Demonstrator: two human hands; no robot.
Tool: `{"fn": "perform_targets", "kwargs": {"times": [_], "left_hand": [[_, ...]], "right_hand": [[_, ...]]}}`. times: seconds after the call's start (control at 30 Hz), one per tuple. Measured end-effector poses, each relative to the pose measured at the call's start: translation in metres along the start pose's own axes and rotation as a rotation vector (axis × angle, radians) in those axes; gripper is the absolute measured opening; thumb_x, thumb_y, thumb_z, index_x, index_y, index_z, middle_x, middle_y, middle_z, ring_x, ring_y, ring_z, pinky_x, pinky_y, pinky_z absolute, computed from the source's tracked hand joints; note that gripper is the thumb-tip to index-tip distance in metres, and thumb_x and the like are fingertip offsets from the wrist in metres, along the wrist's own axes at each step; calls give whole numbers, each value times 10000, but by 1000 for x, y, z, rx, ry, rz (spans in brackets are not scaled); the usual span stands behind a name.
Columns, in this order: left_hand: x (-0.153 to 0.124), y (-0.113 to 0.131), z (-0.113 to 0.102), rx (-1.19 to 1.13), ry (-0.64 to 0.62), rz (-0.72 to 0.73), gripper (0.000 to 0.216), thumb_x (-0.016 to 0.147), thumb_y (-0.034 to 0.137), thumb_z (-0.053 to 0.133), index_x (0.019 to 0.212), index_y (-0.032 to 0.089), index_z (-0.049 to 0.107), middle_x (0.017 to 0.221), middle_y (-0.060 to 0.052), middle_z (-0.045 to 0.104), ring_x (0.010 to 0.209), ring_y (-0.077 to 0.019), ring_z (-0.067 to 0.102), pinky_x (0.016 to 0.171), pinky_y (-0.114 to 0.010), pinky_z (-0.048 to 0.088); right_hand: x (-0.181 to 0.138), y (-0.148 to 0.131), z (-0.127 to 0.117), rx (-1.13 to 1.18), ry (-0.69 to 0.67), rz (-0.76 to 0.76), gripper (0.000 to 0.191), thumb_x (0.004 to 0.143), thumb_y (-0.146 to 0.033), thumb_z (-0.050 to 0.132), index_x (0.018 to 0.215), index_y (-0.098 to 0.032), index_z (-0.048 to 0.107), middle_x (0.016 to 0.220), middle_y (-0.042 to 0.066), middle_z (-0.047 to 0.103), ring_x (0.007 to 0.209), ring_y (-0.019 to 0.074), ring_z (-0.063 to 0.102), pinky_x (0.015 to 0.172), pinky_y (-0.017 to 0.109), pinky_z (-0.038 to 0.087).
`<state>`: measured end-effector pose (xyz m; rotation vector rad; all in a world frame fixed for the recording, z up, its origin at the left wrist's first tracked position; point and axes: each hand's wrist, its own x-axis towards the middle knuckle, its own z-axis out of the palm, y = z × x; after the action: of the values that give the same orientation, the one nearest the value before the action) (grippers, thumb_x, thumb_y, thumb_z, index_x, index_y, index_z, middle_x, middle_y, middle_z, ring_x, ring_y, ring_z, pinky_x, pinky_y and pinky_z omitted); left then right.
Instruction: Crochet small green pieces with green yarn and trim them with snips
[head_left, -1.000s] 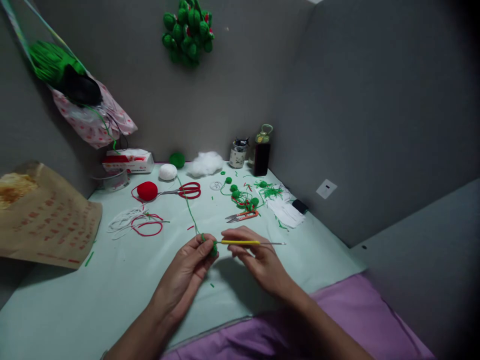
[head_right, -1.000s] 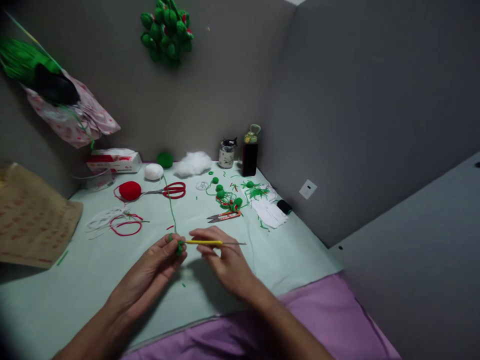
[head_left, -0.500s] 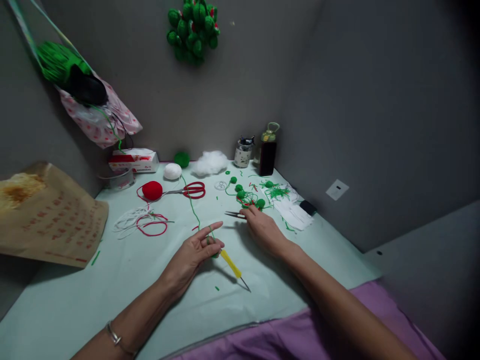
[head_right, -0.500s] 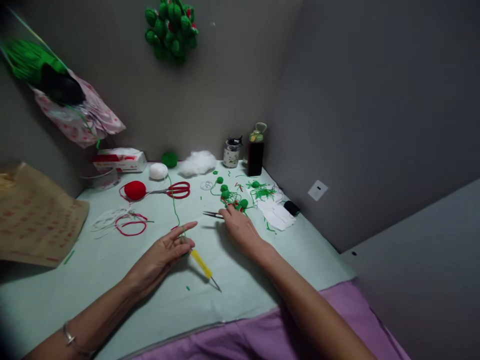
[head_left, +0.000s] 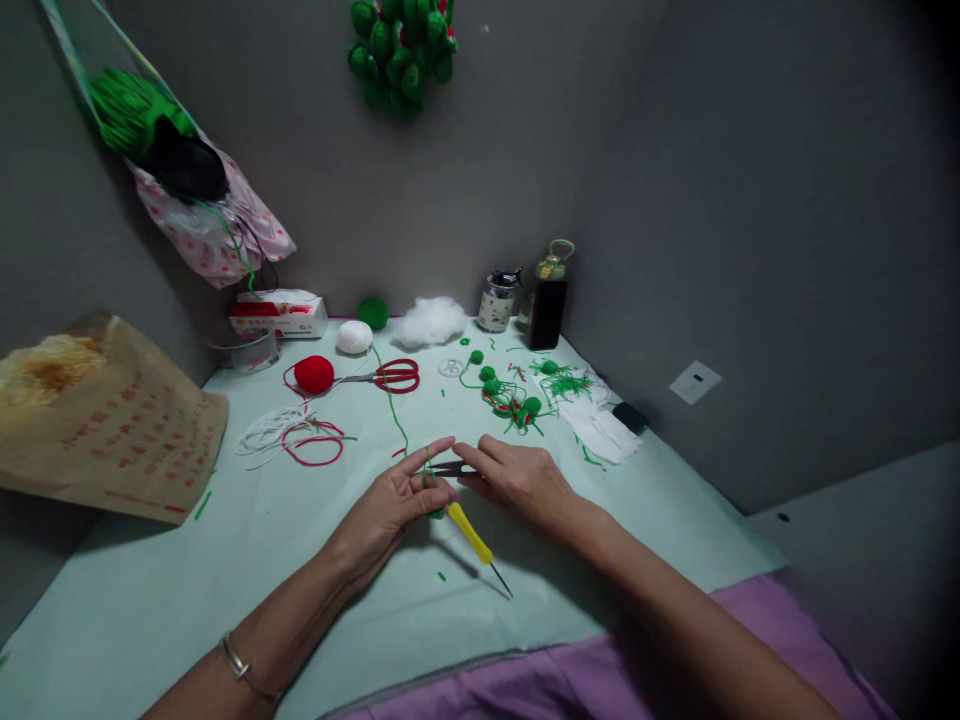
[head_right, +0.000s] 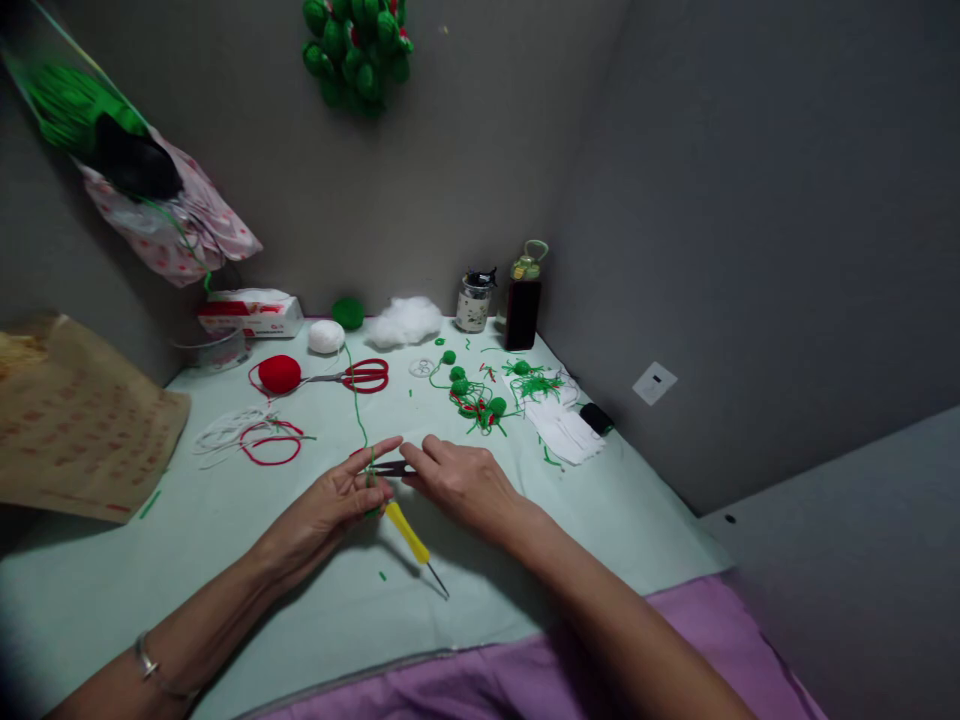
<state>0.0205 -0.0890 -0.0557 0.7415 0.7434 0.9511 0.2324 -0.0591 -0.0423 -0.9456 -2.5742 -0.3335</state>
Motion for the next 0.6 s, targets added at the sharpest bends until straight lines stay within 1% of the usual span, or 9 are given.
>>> {"fn": "perform_targets", "kwargs": {"times": [0.1, 0.2, 0.33, 0.5, 0.6], "left_hand": [[0, -1, 0, -19, 7, -5, 782, 742, 163, 860, 1453, 178, 534, 806, -18, 726, 755, -112, 607, 757, -226, 402], [-2, 1, 0, -31, 13, -4, 755, 753, 160, 853, 1442, 175, 544, 766, 9, 694, 747, -106, 603, 755, -218, 404], [-3, 4, 3, -44, 20, 0, 720, 766, 154, 844, 1427, 171, 559, 702, 45, 643, 682, -82, 567, 704, -199, 393], [-3, 3, 4, -45, 24, -27, 766, 730, 150, 869, 1429, 148, 555, 757, 6, 682, 736, -104, 603, 726, -205, 408], [-2, 2, 2, -35, 48, -2, 769, 721, 162, 873, 1424, 157, 560, 748, 16, 669, 705, -101, 591, 702, -207, 410]], "right_hand": [[1, -1, 5, -44, 43, -72, 328, 1080, -326, 349, 1226, -167, 596, 769, 21, 632, 585, 121, 528, 491, 294, 260], [0, 2, 7, -77, 89, -99, 312, 1080, -304, 363, 1200, -157, 610, 736, 11, 619, 582, 120, 525, 498, 294, 279], [-2, 3, 7, -99, 134, -76, 296, 1066, -321, 416, 1123, -138, 641, 731, 16, 619, 573, 124, 518, 507, 302, 287], [-2, -2, 12, -74, 118, -72, 299, 1068, -335, 405, 1142, -171, 644, 717, 3, 609, 584, 122, 532, 499, 294, 277], [1, 3, 16, -40, 118, 11, 306, 1065, -345, 401, 1131, -167, 641, 745, 24, 629, 602, 141, 554, 509, 284, 309]]}}
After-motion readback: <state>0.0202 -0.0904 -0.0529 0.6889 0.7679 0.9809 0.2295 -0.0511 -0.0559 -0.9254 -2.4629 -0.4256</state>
